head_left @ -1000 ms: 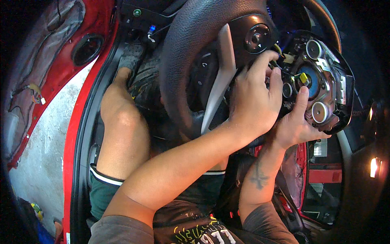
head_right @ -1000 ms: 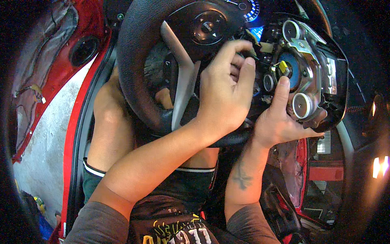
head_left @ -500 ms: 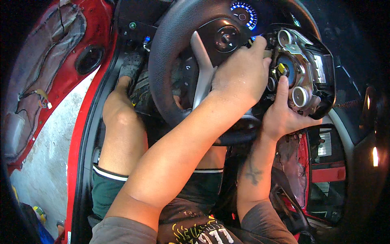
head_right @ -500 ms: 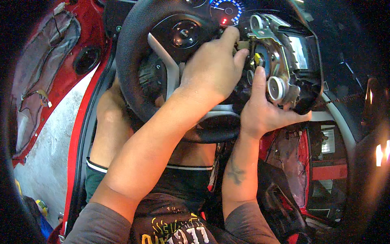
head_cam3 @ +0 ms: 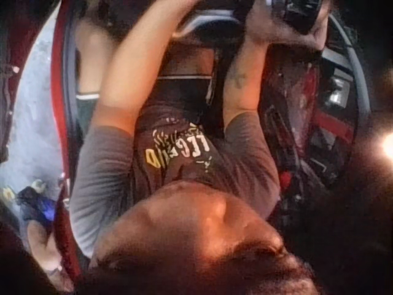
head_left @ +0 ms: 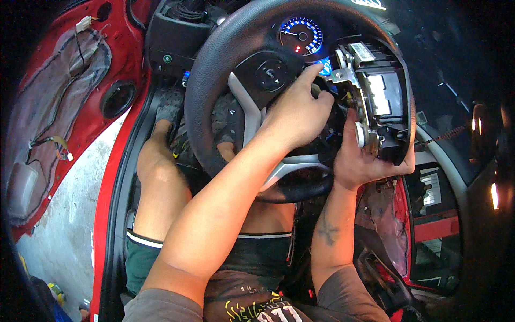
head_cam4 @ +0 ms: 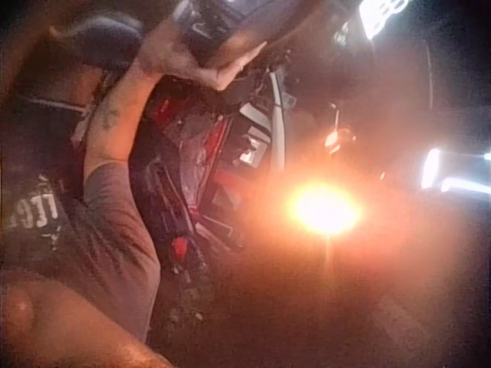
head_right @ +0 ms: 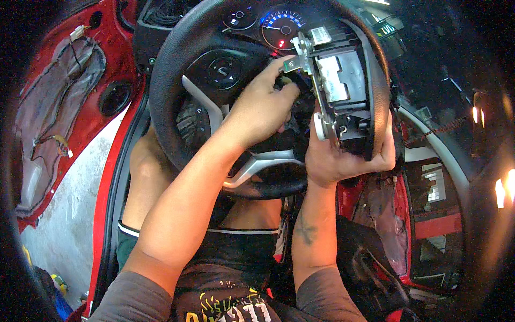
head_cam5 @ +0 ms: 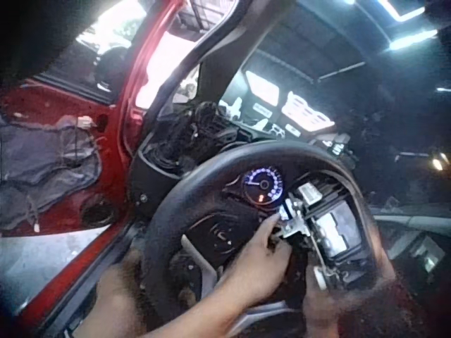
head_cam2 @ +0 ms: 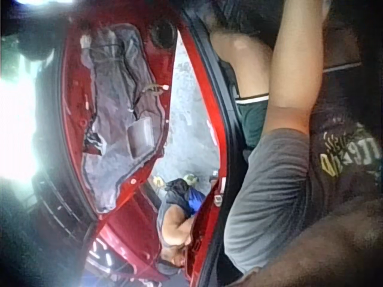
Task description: The person uses a socket wrench to loosen the central bolt on the steering wheel. They then disconnect the electrical connectors for the airbag module and remove it. Finally, they detach the steering wheel from the steering column by unscrewing the mounting nut and disconnecting the remaining wiring harnesses.
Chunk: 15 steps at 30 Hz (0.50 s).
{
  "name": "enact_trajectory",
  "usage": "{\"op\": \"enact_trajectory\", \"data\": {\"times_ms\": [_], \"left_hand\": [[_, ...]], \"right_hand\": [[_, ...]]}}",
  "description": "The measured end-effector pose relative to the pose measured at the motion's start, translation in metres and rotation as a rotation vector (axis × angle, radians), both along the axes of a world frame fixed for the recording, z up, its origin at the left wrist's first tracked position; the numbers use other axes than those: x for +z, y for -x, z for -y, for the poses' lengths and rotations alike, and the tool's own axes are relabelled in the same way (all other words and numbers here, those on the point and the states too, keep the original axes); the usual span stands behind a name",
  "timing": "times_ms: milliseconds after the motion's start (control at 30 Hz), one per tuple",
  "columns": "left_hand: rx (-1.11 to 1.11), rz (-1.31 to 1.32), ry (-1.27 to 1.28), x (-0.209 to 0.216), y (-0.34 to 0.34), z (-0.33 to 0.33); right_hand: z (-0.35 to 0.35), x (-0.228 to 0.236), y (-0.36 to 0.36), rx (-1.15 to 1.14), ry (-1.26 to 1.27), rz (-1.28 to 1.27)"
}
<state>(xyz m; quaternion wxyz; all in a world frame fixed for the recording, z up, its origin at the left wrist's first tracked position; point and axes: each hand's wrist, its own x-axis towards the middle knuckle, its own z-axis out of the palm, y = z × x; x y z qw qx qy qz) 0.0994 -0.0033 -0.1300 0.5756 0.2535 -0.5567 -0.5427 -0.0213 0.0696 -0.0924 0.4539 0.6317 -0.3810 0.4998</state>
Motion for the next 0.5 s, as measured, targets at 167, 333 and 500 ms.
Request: {"op": "enact_trajectory", "data": {"times_ms": [167, 333, 500], "left_hand": [[0.127, -0.048, -0.071, -0.017, -0.001, -0.041], [0.048, -0.204, -0.166, -0.019, -0.002, -0.073], [0.162, -0.136, -0.027, -0.028, 0.006, -0.071]], "right_hand": [[0.0, 0.0, 0.001, -0.083, 0.025, -0.017], [0.001, -0.001, 0.003, -0.031, -0.02, -0.01], [0.002, 0.002, 0.0, 0.043, -0.047, 0.009]]}}
